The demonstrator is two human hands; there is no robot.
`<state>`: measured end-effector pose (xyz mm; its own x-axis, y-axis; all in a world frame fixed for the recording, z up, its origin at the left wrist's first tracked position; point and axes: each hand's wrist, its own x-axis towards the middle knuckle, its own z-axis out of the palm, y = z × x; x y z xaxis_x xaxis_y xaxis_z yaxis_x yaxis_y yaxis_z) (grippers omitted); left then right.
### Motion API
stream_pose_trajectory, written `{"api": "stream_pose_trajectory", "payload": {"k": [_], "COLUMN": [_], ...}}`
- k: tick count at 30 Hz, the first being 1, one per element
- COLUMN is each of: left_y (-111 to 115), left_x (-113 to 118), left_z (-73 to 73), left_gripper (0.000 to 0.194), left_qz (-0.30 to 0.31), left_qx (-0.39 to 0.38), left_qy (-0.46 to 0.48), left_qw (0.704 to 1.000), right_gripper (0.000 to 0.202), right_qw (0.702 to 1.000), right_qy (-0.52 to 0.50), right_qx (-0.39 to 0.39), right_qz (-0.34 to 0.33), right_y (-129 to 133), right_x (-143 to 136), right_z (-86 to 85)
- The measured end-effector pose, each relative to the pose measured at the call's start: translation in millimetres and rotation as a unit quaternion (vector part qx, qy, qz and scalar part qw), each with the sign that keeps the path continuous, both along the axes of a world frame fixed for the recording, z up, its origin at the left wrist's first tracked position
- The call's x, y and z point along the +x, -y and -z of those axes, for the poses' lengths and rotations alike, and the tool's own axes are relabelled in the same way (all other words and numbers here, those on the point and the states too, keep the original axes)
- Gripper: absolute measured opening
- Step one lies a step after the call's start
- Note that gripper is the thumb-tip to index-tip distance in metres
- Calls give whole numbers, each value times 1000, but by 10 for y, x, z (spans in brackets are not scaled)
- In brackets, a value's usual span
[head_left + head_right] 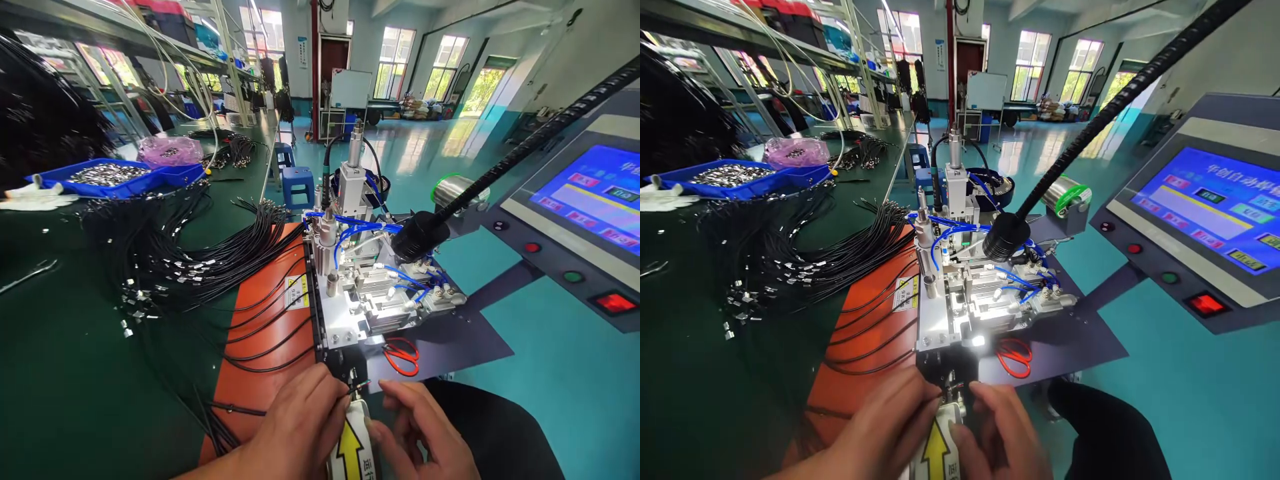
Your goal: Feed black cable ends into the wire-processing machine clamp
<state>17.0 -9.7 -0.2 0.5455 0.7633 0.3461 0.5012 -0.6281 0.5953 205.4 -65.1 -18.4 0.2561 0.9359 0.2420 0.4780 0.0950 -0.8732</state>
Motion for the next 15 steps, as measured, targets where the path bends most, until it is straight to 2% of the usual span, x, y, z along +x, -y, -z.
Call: {"api": "stream_pose_trajectory", "payload": {"k": [7,11,15], "left_y": [-1,10,10], "left_x": [5,7,16], "left_z": [26,10,8], "left_gripper": [12,13,15], "left_qz": [3,-8,-13], "left_qx": [-3,-9,-7], "left_qy": [2,-1,-16], "left_qw": [1000,1000,1000], "right_gripper": [33,31,31], "right_qw": [989,982,968], "right_qy": [81,128,199], "right_qx": [54,68,102], "right_qz": [-115,-122,-117], "right_y": [-65,-69,-50], "right_x": [116,121,116], "right_z": [-74,-94,-26]}}
